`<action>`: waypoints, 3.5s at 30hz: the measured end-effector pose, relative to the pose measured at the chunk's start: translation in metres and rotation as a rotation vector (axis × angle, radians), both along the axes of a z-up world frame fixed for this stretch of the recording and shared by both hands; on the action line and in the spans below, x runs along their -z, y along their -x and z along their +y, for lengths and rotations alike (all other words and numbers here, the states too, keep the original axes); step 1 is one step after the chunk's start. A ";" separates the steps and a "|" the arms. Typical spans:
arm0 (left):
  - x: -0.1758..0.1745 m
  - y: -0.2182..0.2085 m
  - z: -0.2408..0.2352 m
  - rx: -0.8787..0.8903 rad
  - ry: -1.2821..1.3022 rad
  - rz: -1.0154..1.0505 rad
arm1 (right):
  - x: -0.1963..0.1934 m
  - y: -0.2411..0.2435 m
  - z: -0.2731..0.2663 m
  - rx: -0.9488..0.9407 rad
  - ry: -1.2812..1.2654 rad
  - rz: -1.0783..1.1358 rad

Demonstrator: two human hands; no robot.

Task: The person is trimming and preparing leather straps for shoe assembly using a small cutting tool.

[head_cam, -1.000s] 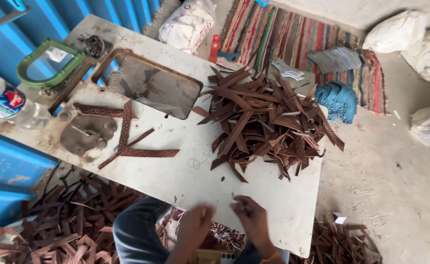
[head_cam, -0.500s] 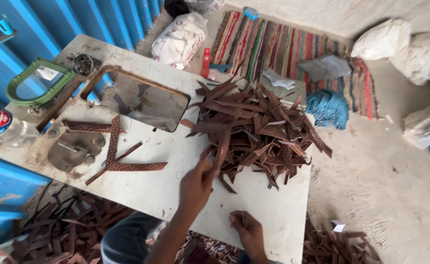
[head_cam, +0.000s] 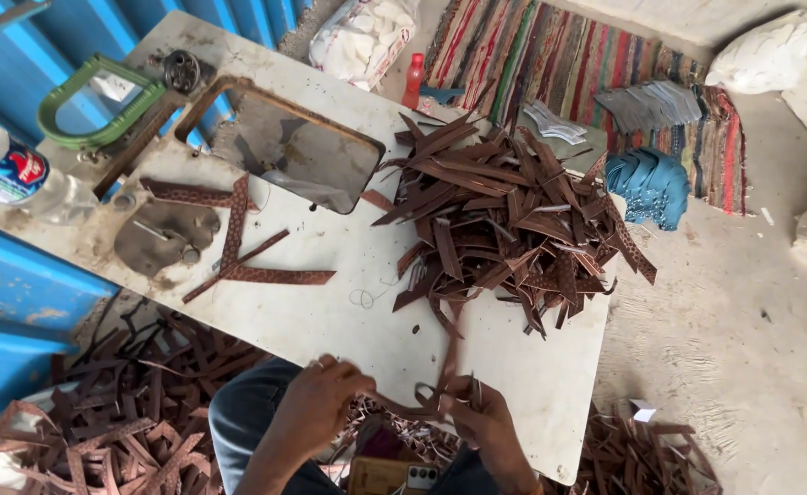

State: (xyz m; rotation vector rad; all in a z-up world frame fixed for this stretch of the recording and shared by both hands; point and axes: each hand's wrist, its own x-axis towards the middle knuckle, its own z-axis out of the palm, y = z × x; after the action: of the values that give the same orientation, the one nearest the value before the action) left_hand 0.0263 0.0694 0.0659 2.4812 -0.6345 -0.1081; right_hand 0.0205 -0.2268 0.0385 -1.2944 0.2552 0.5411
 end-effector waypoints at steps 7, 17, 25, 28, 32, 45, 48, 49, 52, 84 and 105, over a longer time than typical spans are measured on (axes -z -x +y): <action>0.039 0.012 -0.044 -0.782 0.490 0.245 | -0.011 0.031 0.043 0.475 -0.082 0.058; 0.035 -0.006 -0.050 -0.438 0.502 0.576 | 0.047 0.048 0.012 -0.010 0.202 0.168; 0.048 -0.003 -0.059 -0.542 0.232 0.055 | -0.022 0.011 0.042 -0.144 0.974 -0.263; 0.054 0.006 -0.060 -0.557 0.179 -0.375 | 0.002 -0.010 0.057 -0.024 0.995 -0.759; 0.076 0.013 -0.059 -0.524 0.295 -0.119 | 0.012 -0.035 0.064 -0.217 1.207 -0.797; 0.082 0.016 -0.060 -0.475 0.237 -0.194 | -0.024 -0.040 0.078 -0.481 0.618 -0.371; 0.098 0.018 -0.064 -0.465 0.090 -0.082 | 0.004 -0.037 0.074 -0.306 0.260 -0.296; 0.096 0.017 -0.066 -0.471 0.091 -0.085 | 0.001 -0.036 0.076 -0.312 0.260 -0.300; 0.085 0.021 -0.070 -0.454 0.141 -0.100 | 0.001 -0.020 0.080 -0.244 0.292 -0.269; 0.073 0.015 -0.070 -0.447 0.469 0.122 | -0.019 -0.034 0.046 -0.710 1.286 -0.779; 0.068 0.010 -0.064 -0.437 0.438 0.269 | -0.024 -0.053 0.057 -0.938 1.343 -0.787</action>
State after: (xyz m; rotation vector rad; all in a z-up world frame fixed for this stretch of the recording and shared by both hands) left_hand 0.0161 0.0050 -0.0020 2.0712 0.0099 -0.1168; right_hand 0.0733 -0.1695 0.0623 -2.8437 -0.8591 0.5750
